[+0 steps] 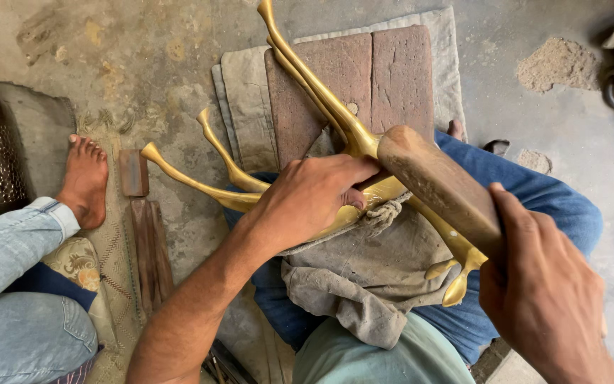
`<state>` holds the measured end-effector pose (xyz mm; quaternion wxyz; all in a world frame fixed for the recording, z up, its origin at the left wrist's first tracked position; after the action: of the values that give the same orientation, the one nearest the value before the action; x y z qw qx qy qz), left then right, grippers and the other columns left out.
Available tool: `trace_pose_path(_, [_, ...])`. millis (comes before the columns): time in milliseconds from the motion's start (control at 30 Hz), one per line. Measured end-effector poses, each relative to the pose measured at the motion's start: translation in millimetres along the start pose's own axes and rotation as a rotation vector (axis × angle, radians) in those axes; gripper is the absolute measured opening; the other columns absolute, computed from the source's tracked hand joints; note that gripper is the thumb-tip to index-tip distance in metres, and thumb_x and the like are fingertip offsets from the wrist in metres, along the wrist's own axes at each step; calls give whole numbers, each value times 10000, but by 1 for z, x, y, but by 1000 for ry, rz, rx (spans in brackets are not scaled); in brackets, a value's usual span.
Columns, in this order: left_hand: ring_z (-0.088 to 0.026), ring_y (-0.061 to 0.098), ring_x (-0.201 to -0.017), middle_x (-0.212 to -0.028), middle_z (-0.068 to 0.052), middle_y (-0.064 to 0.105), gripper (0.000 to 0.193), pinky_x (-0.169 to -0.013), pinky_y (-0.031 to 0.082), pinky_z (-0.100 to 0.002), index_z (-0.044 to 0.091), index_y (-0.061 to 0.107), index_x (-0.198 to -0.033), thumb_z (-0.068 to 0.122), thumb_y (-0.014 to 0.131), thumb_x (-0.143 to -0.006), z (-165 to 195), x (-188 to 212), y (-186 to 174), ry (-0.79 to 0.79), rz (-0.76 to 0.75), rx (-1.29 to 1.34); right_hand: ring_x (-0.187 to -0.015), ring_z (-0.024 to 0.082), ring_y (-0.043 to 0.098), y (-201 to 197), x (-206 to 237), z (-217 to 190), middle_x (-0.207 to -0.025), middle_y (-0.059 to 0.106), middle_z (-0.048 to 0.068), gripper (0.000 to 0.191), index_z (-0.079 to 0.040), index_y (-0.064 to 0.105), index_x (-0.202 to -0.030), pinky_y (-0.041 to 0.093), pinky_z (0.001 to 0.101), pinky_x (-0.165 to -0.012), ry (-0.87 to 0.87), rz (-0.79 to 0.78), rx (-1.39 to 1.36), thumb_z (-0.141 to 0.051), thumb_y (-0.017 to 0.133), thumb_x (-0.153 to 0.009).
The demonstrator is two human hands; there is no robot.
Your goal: The person ties a rope around a brass deer figurine resting on cloth on their lap, then holds a metal punch against the figurine's body and strikes the punch with a wooden mallet, repositioning the punch repeatedly to work the brass surface.
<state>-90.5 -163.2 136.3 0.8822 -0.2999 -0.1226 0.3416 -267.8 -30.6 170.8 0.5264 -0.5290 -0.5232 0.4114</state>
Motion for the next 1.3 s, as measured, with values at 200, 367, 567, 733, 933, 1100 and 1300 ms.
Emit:
trace_pose_path(200, [-361, 716, -983, -1098, -112, 732, 404, -763, 575, -461, 132, 629, -1261, 147, 762, -879, -1, 7, -3, 20, 30, 2, -735, 324, 702, 14, 21, 35, -879, 687, 182, 831, -33, 314, -1588, 561, 457, -721, 390, 20, -339, -76, 728, -868])
trace_pose_path(367, [-366, 717, -979, -1098, -105, 729, 409, -734, 582, -457, 130, 626, -1268, 133, 762, -882, 1, 11, -4, 46, 63, 3, -927, 272, 723, -16, 11, 9, -1150, 681, 176, 622, -59, 345, -1455, 587, 387, -804, 133, 231, -462, -85, 709, -951])
trace_pose_path(567, [-333, 741, -915, -1174, -97, 729, 448, -707, 609, -436, 147, 627, -1291, 80, 739, -863, 5, 13, -1, 55, 54, -7, -850, 360, 717, -9, 10, 10, -1124, 700, 226, 752, -76, 453, -1511, 579, 470, -755, 200, 87, -200, -13, 727, -813])
trace_pose_path(733, [-307, 762, -948, -1095, -95, 734, 407, -759, 621, -433, 142, 628, -1290, 48, 697, -901, 0, 15, 5, 6, 10, -47, -865, 350, 705, -10, 10, 8, -1073, 687, 223, 684, -24, 377, -1448, 555, 471, -765, 160, 168, -326, -27, 707, -849])
trace_pose_path(933, [-254, 786, -942, -1174, -95, 721, 384, -766, 637, -387, 107, 614, -1303, 15, 649, -932, -5, 21, 8, 11, 29, -22, -931, 307, 713, -9, 18, 15, -1140, 678, 179, 574, -66, 390, -1429, 580, 397, -806, 167, 243, -543, -33, 703, -949])
trace_pose_path(1100, [-230, 782, -901, -1155, -65, 735, 376, -744, 636, -381, 127, 631, -1293, 63, 683, -926, -7, 23, 9, 22, 45, -38, -873, 350, 702, -13, 18, 10, -1174, 676, 251, 719, -47, 465, -1508, 568, 446, -769, 75, 210, -224, 39, 703, -835])
trace_pose_path(1300, [-296, 758, -932, -1142, -68, 729, 389, -727, 617, -410, 146, 632, -1260, 127, 765, -894, -5, 30, 2, 30, 97, -71, -876, 373, 713, -23, 11, -18, -1107, 704, 200, 745, -65, 489, -1425, 561, 483, -739, -138, 209, 84, 3, 752, -731])
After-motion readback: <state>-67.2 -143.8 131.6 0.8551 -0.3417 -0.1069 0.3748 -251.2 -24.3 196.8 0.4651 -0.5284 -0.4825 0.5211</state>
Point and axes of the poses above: each hand's wrist, its own x-axis away from the middle knuckle, its own y-axis out of the palm, z = x × y, the point moved 9 cm from there along -x, towards the middle knuckle
